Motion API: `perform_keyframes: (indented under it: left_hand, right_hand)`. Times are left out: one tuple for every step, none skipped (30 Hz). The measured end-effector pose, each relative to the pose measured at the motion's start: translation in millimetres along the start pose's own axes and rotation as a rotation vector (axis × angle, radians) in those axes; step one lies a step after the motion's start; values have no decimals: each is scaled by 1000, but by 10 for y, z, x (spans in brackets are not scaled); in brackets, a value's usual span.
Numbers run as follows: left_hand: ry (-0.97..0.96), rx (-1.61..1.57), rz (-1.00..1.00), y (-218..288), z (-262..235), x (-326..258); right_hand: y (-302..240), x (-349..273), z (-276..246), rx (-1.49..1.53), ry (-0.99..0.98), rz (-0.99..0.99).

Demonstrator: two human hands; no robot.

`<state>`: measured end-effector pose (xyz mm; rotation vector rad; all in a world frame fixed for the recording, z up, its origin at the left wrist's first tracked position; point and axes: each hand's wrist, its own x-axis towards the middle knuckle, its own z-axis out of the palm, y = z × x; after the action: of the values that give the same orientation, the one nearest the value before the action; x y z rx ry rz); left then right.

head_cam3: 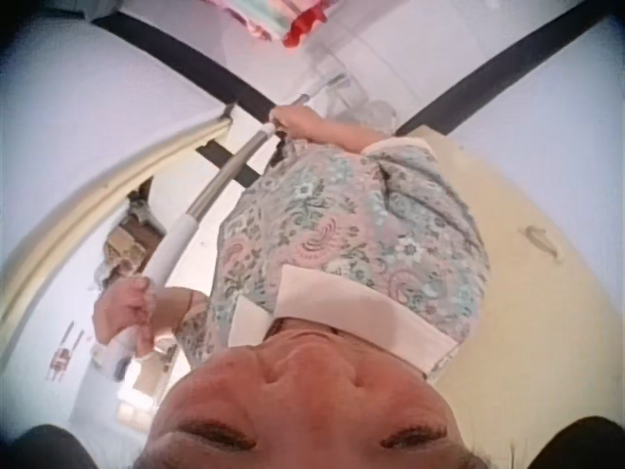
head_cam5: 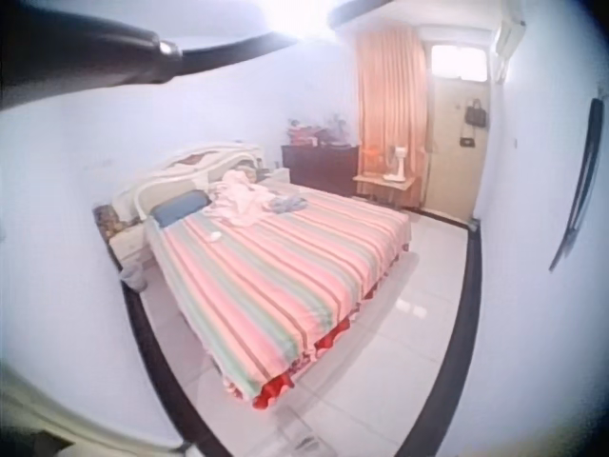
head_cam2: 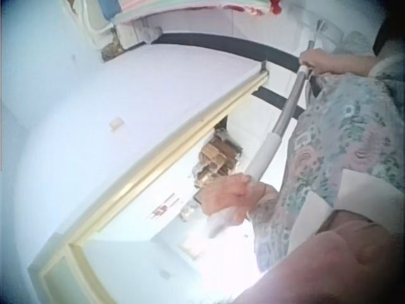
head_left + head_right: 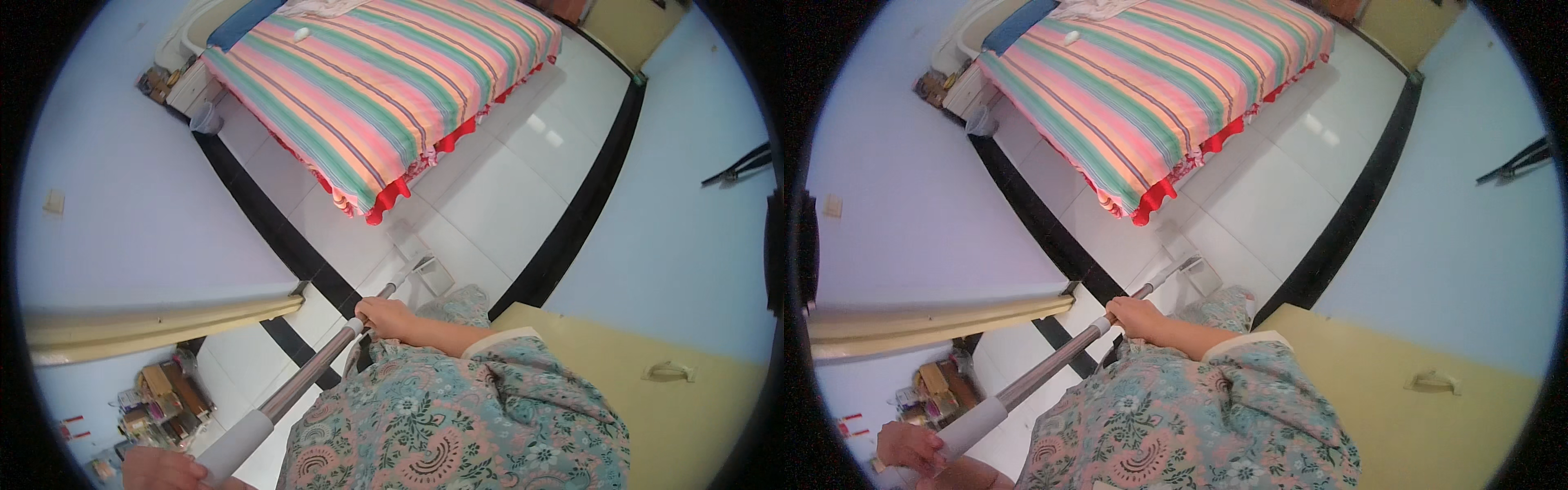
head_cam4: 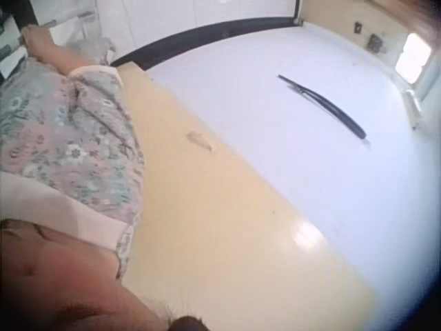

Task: The person mops the tiled floor of a bedroom and a bathroom using a flat mop. They move the mop back and forth across the floor, navigating around furniture and fixtures. The person transitions from the bedroom to the bathroom, continuing the mopping task in the new area.

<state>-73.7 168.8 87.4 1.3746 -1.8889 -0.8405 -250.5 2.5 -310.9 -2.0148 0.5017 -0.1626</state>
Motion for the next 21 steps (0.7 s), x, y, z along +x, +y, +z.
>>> perform_keyframes:
  left_hand:
    - [35, 26, -21, -66, -36, -68]
    - [79, 64, -57, -84, -57, -199]
    - [122, 102, -95, -124, -63, -353]
    - [489, -44, 36, -418, 213, -723]
    - [511, 32, -119, -401, 323, -522]
    - [532, 15, -100, -504, 478, -512]
    - [587, -60, -140, -530, 647, -335]
    - [645, -264, -279, -796, 793, 64]
    - [651, -300, -267, -884, 978, 321]
    - [504, -274, -333, -981, 1114, 346]
    - [462, -306, -437, -939, 1208, 453]
    - [530, -327, -456, -962, 1250, 469]
    - [596, -349, -471, -987, 1298, 475]
    - [649, -342, -501, -986, 1275, 437]
    - [696, -329, -531, -950, 1210, 392]
    - [802, -311, -566, -828, 1185, 328]
    - [791, -272, -547, -760, 1090, 258]
    - [914, -203, -624, -622, 1061, 208]
    - [988, -172, -652, -490, 994, 212]
    - [1021, -30, -646, -340, 942, 283]
    - [929, 15, -598, -183, 912, -93]
  right_hand:
    - [30, -6, -62, -38, 27, 15]
    - [29, -3, -110, -69, 42, 13]
    - [38, -6, -173, -99, 57, 10]
    - [200, 28, -154, -123, 98, -91]
    - [368, 66, -193, -157, 128, -77]
    - [535, 130, -262, -169, 141, -89]
    - [836, 226, -331, -208, 80, -35]
    - [1239, 161, -503, -248, 69, 102]
    - [1360, 166, -686, -258, 94, 73]
    - [1531, 223, -751, -265, 159, 57]
    - [1668, 276, -746, -269, 125, 73]
    - [1706, 328, -795, -275, 100, 93]
    - [1742, 387, -820, -283, 75, 117]
    - [1800, 429, -717, -274, 111, 93]
    - [1722, 486, -674, -260, 49, 69]
    - [1544, 553, -636, -249, -25, 36]
    - [1424, 598, -589, -239, -82, 20]
    - [1333, 678, -505, -213, -177, -58]
    - [1237, 766, -423, -193, -272, -139]
    - [1132, 807, -315, -127, -317, -190]
    - [982, 823, -212, -49, -373, -260]
